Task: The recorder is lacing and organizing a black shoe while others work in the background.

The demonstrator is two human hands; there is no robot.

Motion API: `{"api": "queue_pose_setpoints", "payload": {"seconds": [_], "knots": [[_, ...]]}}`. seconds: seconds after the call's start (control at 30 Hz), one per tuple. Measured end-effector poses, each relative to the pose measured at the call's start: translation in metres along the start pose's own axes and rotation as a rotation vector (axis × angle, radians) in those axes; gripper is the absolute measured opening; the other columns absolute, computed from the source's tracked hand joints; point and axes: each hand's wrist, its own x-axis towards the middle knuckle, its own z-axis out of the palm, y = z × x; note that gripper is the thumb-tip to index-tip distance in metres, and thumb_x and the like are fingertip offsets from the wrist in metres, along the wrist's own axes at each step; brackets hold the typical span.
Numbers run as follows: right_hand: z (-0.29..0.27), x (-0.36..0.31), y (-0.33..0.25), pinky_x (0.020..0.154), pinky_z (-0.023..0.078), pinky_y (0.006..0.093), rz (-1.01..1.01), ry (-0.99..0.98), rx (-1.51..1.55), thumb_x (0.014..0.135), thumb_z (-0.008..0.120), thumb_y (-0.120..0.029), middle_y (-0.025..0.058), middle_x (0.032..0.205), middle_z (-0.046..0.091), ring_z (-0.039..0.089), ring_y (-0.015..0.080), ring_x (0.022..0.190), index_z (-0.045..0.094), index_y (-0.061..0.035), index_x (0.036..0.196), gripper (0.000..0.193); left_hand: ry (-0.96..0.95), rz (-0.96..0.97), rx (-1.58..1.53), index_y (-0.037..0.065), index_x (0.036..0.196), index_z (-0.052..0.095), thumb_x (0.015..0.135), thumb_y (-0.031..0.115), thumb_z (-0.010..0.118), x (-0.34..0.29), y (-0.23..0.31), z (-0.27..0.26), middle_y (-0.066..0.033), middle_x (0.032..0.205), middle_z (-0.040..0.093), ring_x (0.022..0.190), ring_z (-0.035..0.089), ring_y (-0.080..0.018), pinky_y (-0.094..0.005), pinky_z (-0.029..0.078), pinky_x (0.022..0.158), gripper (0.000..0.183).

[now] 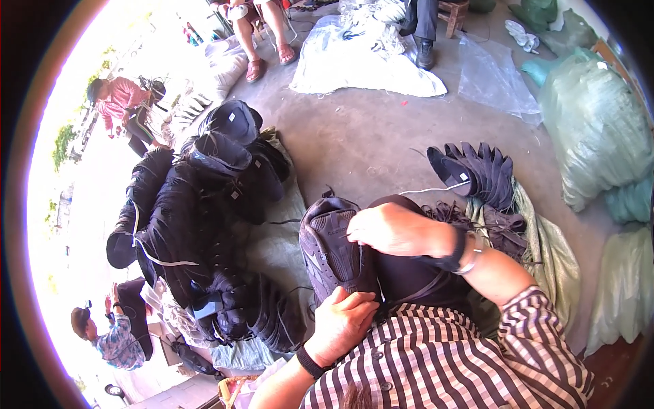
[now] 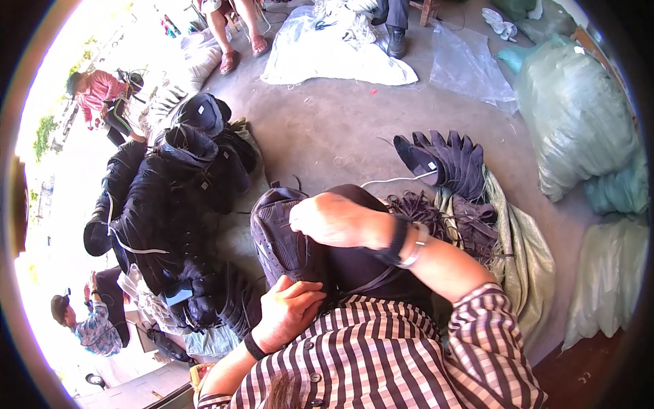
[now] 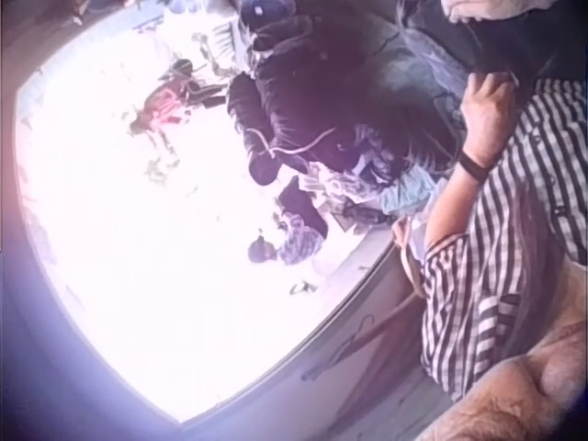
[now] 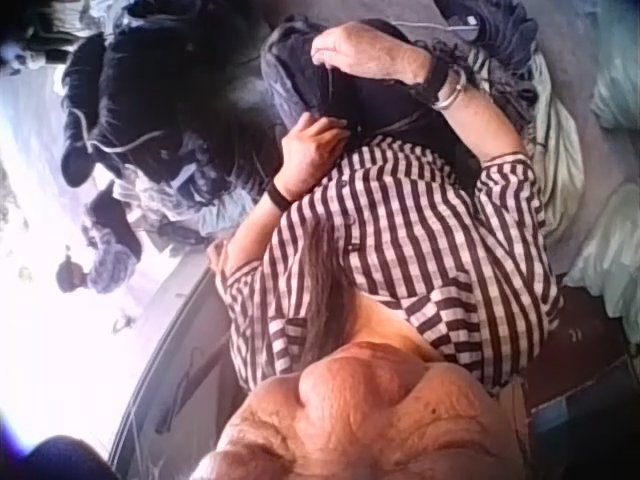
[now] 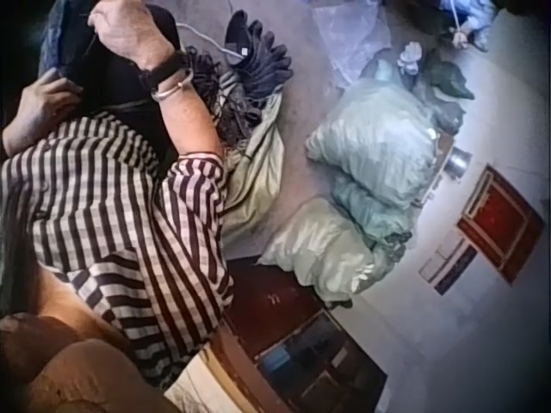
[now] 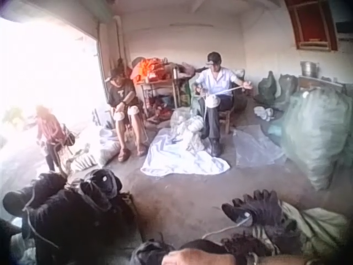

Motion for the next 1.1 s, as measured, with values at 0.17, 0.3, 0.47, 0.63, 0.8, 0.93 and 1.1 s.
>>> {"api": "queue_pose_setpoints", "payload": {"seconds": [0.17,0.3,0.47,0.63,0.8,0.93,1.1], "knots": [[0.025,0.035,0.005,0.068,0.052,0.0354,0.157,-0.255,-0.42,0.082,0.053,-0.012,0.012,0.085,0.064,0.064,0.0272,0.079,0.062,-0.0007,0.084,0.014,-0.023,0.021,0.047,0.01,0.087,0.069,0.069,0.008,0.07,-0.003,-0.001,0.003,0.0019,0.097,0.064,0.074,0.054,-0.0188,-0.0286,0.048,0.065,0.018],[0.031,0.028,-0.008,0.071,0.051,0.0377,-0.195,-0.008,-0.377,0.08,0.053,-0.011,0.013,0.08,0.064,0.064,0.0284,0.078,0.064,-0.0041,0.08,0.013,0.007,-0.001,0.015,0.01,0.087,0.069,0.069,0.009,0.07,-0.004,-0.002,0.007,0.0018,0.097,0.064,0.074,0.054,-0.0189,-0.0281,0.048,0.065,0.018],[0.041,0.043,0.009,0.07,0.05,0.0385,0.022,-0.172,-0.386,0.083,0.05,-0.013,0.0117,0.078,0.065,0.064,0.0301,0.078,0.065,-0.0039,0.076,0.018,0.034,0.009,-0.01,0.009,0.089,0.068,0.071,0.008,0.071,0.001,-0.005,0.007,-0.0004,0.1,0.064,0.074,0.056,-0.0206,-0.0281,0.049,0.067,0.019],[0.029,0.025,0.0,0.067,0.05,0.0328,0.212,0.067,0.24,0.087,0.052,-0.011,0.0105,0.075,0.067,0.065,0.0212,0.069,0.067,0.0003,0.087,0.019,0.373,-0.398,-0.558,0.003,0.098,0.062,0.081,0.002,0.066,-0.002,-0.016,0.001,0.0004,0.084,0.059,0.073,0.051,-0.0061,-0.0211,0.043,0.065,0.017],[0.038,-0.021,-0.027,0.06,0.052,0.0341,0.311,0.182,0.228,0.086,0.056,-0.005,0.0154,0.069,0.064,0.067,0.0236,0.064,0.054,-0.0019,0.099,0.014,0.469,-0.684,-0.718,0.006,0.085,0.048,0.082,0.005,0.07,0.003,-0.038,0.011,0.0042,0.071,0.049,0.061,0.043,-0.0018,-0.0169,0.036,0.053,0.022],[0.052,-0.045,-0.022,0.058,0.05,0.0357,0.393,0.239,0.304,0.085,0.06,-0.007,0.0131,0.066,0.062,0.066,0.0278,0.064,0.055,-0.0038,0.086,0.007,0.443,-0.691,-0.644,0.006,0.078,0.044,0.078,0.006,0.072,0.013,-0.038,0.011,0.0043,0.065,0.044,0.058,0.039,-0.0032,-0.0187,0.036,0.052,0.028],[0.064,-0.044,-0.022,0.057,0.049,0.0387,0.262,0.297,-0.01,0.081,0.064,-0.01,0.0124,0.072,0.061,0.062,0.033,0.067,0.054,-0.0048,0.081,0.012,0.48,-0.686,-0.589,0.007,0.078,0.043,0.076,0.006,0.073,0.011,-0.039,0.016,0.0044,0.064,0.043,0.057,0.037,-0.0033,-0.019,0.035,0.051,0.029]]}}
